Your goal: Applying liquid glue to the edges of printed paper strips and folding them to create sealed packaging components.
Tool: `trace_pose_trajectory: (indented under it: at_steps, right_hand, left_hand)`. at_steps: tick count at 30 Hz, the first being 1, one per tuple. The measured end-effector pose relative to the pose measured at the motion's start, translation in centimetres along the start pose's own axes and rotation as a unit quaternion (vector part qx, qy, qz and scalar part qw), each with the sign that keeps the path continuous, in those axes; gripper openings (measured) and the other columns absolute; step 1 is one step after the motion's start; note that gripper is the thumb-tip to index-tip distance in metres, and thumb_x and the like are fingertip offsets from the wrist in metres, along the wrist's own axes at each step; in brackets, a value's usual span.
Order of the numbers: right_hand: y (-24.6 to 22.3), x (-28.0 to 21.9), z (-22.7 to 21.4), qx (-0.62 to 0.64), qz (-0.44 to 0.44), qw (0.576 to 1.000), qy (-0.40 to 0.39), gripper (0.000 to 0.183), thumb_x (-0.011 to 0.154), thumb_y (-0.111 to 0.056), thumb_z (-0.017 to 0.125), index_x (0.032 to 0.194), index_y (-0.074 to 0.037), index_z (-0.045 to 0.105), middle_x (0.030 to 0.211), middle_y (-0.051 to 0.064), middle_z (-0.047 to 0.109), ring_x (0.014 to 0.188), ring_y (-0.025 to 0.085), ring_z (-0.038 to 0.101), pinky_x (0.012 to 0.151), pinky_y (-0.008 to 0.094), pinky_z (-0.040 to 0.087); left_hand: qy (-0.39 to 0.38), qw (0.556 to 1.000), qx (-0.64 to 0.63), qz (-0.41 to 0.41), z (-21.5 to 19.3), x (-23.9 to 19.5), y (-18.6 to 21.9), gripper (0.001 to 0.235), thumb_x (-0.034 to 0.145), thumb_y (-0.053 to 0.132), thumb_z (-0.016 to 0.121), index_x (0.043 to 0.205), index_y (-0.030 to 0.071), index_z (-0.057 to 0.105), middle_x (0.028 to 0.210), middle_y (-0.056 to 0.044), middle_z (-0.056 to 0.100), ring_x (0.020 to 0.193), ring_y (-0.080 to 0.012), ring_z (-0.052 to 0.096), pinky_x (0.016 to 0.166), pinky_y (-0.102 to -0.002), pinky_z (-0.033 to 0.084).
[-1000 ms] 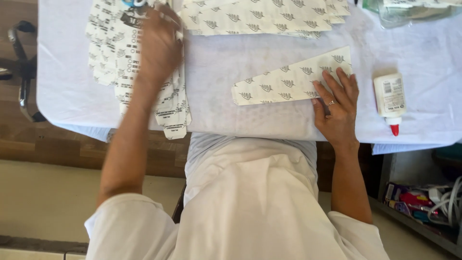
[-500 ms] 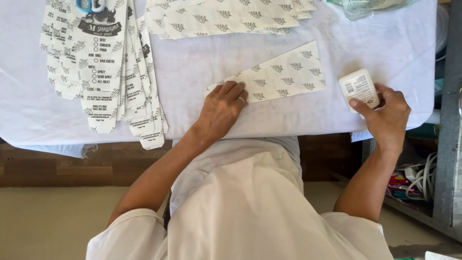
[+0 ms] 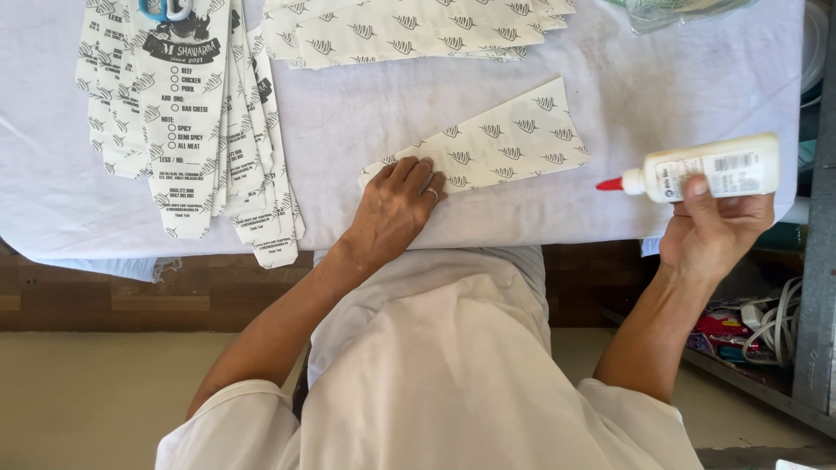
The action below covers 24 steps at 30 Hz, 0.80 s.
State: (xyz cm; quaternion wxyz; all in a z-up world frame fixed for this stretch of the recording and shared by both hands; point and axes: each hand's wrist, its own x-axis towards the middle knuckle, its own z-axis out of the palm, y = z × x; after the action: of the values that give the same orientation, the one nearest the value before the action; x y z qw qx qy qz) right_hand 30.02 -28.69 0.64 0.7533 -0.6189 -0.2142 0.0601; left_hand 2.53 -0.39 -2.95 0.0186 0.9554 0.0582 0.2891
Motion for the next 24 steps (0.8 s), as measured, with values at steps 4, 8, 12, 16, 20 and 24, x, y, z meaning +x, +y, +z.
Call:
trace_pose_trajectory:
  at_steps: [4,8,12,16,20,24]
  right_hand:
    - [-0.8,-1.3,3.5,-0.03,-0.082,0.991,-0.096,0.039,0.094,-0.005,0.083,0.116,-0.005,0.051,0.108,0.014,0.062,0.112,0.044,0.071,0.102,0.06,0.068]
    - [2.8,-2.5,5.5,-0.056,-0.052,0.994,-0.074,0.041,0.081,0.002,0.088,0.11,-0.008,0.061,0.101,0.004,0.067,0.094,0.022,0.067,0.074,0.034,0.06]
    - [3.7,-3.3,9.2,-0.057,-0.074,0.988,-0.125,0.045,0.073,0.006,0.096,0.103,0.007,0.063,0.09,0.019,0.069,0.095,0.022,0.068,0.093,0.041,0.057]
    - [3.7,-2.5,7.7,-0.086,-0.056,0.989,-0.109,0.042,0.076,0.005,0.095,0.105,0.004,0.064,0.092,0.012,0.066,0.099,0.017,0.064,0.096,0.036,0.054]
    - [2.2,-0.3,3.8,-0.163,0.004,0.986,-0.038,0.037,0.083,0.007,0.091,0.105,-0.005,0.063,0.097,0.007,0.066,0.09,0.019,0.064,0.074,0.035,0.06]
    - [1.8,1.3,1.1,-0.118,-0.046,0.992,-0.002,0.042,0.087,-0.007,0.096,0.1,-0.006,0.056,0.092,0.004,0.06,0.088,0.017,0.059,0.076,0.034,0.054]
  left_hand:
    - [0.041,0.998,-0.033,-0.03,1.1,-0.3,-0.4,0.01,0.098,0.006,0.07,0.088,0.005,0.069,0.094,-0.011,0.075,0.083,-0.0227,0.072,0.046,-0.034,0.051]
    - [-0.007,0.992,-0.099,-0.076,-0.7,1.3,-1.5,0.029,0.103,0.005,0.059,0.076,0.007,0.049,0.055,-0.003,0.044,0.048,-0.0183,0.044,0.038,-0.035,0.029]
    - [-0.101,0.976,-0.135,-0.137,-3.5,3.7,-2.2,0.005,0.092,0.002,0.072,0.088,-0.002,0.074,0.052,-0.01,0.065,0.045,-0.0235,0.068,0.049,-0.033,0.056]
    - [-0.134,0.971,-0.144,-0.139,-3.6,4.3,-2.9,0.006,0.092,0.003,0.072,0.092,-0.003,0.073,0.055,-0.013,0.067,0.048,-0.0293,0.07,0.053,-0.038,0.058]
    - [-0.157,0.965,-0.157,-0.137,0.2,2.7,-4.6,0.021,0.108,0.018,0.058,0.093,0.004,0.062,0.054,-0.007,0.057,0.041,-0.0337,0.05,0.047,-0.043,0.046]
    - [-0.181,0.95,-0.208,-0.148,-0.3,3.4,-5.1,0.019,0.108,0.015,0.058,0.094,0.004,0.065,0.054,-0.006,0.057,0.042,-0.0305,0.046,0.05,-0.041,0.044]
